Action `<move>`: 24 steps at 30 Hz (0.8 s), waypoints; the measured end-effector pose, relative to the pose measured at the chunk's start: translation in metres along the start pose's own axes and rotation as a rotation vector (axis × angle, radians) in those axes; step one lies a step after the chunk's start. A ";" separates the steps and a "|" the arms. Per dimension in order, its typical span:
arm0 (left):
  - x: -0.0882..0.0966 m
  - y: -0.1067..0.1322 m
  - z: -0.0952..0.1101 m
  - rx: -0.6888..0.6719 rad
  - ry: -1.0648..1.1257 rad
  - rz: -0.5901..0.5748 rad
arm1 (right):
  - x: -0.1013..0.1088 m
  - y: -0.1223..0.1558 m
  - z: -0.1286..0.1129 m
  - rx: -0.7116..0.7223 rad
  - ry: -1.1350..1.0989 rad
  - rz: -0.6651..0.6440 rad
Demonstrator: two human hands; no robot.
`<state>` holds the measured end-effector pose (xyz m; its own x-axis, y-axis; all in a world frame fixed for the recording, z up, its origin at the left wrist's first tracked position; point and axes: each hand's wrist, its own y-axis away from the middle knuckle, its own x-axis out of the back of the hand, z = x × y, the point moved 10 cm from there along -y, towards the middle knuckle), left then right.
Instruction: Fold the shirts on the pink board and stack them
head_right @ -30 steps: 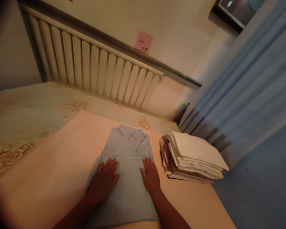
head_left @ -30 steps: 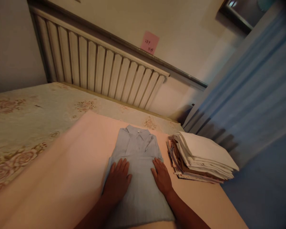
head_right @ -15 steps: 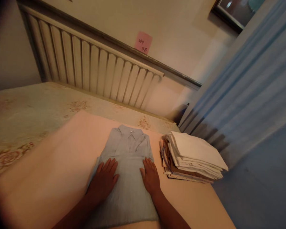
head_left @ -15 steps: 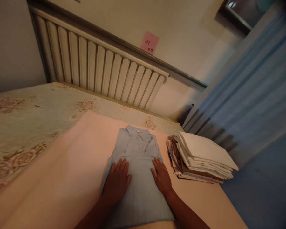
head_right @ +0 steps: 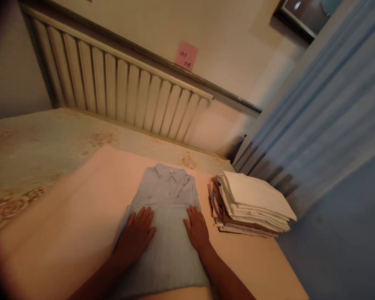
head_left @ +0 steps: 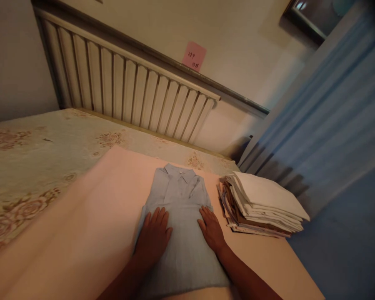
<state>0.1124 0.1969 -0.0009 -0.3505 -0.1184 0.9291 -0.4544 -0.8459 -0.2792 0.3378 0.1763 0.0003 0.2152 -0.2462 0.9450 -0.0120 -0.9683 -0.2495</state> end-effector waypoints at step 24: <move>-0.002 -0.001 0.000 -0.048 -0.025 0.044 | 0.008 0.051 -0.108 0.180 -0.077 -0.048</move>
<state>0.1141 0.1982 -0.0022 -0.3506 -0.1686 0.9212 -0.4777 -0.8139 -0.3307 0.2332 0.1206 0.0183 0.2858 -0.1895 0.9394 0.1736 -0.9538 -0.2452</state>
